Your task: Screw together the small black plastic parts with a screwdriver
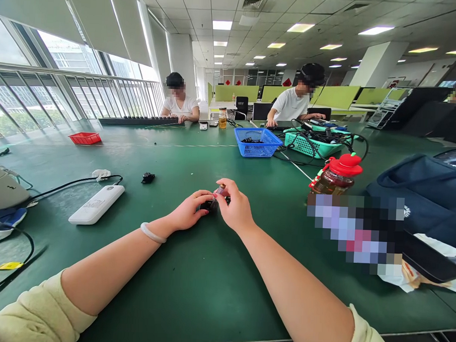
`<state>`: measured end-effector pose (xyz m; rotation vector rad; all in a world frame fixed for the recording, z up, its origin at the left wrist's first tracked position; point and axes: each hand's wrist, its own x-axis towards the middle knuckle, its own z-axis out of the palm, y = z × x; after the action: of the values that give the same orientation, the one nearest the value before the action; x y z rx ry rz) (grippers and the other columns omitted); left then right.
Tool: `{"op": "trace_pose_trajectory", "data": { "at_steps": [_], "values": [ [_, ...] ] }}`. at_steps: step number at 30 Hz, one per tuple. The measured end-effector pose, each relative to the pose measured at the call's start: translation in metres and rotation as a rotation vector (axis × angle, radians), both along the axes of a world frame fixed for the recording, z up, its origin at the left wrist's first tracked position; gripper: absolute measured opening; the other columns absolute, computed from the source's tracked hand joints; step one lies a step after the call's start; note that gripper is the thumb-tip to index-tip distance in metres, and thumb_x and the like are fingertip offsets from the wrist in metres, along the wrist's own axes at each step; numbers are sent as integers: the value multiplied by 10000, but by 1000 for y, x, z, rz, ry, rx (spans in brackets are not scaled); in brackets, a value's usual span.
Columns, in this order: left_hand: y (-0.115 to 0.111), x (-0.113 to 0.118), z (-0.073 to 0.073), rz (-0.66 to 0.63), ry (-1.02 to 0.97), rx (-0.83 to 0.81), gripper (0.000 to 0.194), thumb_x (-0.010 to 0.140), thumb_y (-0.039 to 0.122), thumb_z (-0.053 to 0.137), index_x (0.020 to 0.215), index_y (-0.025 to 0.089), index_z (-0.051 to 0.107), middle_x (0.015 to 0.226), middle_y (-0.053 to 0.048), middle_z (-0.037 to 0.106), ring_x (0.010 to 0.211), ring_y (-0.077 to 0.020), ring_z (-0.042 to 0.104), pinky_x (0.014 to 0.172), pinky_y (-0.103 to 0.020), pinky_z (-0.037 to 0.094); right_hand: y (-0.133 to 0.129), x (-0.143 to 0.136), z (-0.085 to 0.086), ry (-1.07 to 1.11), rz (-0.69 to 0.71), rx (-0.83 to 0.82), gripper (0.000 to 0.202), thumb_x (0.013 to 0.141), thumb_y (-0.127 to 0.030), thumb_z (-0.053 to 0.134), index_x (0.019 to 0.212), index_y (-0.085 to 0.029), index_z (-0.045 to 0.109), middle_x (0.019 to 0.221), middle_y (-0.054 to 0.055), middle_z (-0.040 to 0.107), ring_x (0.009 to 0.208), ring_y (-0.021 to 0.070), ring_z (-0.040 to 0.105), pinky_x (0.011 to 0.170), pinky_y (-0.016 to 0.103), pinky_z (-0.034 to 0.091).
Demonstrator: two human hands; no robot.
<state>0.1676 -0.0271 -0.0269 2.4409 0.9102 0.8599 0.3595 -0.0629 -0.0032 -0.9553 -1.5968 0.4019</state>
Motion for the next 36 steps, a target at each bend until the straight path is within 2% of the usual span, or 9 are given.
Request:
{"op": "trace_pose_trajectory", "data": {
  "at_steps": [3,5,9,15,20,24,27,31,36],
  "values": [
    [-5,0,4,72,22,112,455,862,120,514,1293,247,591,1327,-99,535,1185,-232,560,1074,-423,462,0,11,3,112,-81,176,243,910,-320,588,1114,-252,474,926,38,730,835,193,720,815,366,566],
    [-9,0,6,202,70,186,423,889,156,492,1287,245,603,1379,-105,492,1141,-229,575,1040,-420,489,4,22,3,178,-176,238,224,930,-321,554,1110,-246,444,934,47,727,849,188,719,823,368,567],
    [-17,2,8,455,277,239,373,899,222,484,1222,233,670,1453,-109,445,1137,-269,573,1006,-441,504,18,44,-5,6,-348,159,162,908,-271,520,1056,-245,459,932,62,736,827,213,719,785,392,570],
    [-27,5,14,555,462,113,385,834,182,482,1120,229,736,1330,-76,586,1130,-258,590,972,-361,515,27,41,-19,-128,-254,36,142,879,-217,476,1017,-250,471,936,71,746,823,236,735,743,398,576],
    [-31,8,20,550,419,70,417,835,192,473,1184,245,696,1195,-67,635,1053,-239,617,922,-354,515,16,28,-13,-25,-63,23,150,911,-256,501,1050,-255,443,961,57,750,881,217,744,823,396,578],
    [-32,13,20,486,392,139,410,950,395,419,1263,244,636,1106,-87,656,1043,-258,601,938,-400,484,12,30,-10,3,-100,54,168,920,-276,505,1074,-257,441,964,63,748,879,221,743,832,406,578],
    [-31,15,15,360,384,177,472,947,491,443,1328,242,569,1236,-98,621,1163,-284,534,1017,-461,432,13,32,-10,-10,-117,60,170,915,-268,504,1074,-255,445,949,62,748,859,222,743,816,407,581],
    [-25,18,7,192,362,150,322,947,424,478,1133,220,644,1248,-88,604,1192,-265,500,1051,-443,423,13,31,-11,-37,-120,71,171,912,-250,505,1075,-253,453,940,56,748,839,214,740,802,390,580],
    [-22,18,3,196,332,160,213,932,246,443,944,203,652,1084,-84,634,1087,-236,541,1019,-405,454,10,27,-10,-84,-114,101,182,908,-232,502,1083,-254,456,944,58,748,841,211,738,791,372,579]
  ]
}}
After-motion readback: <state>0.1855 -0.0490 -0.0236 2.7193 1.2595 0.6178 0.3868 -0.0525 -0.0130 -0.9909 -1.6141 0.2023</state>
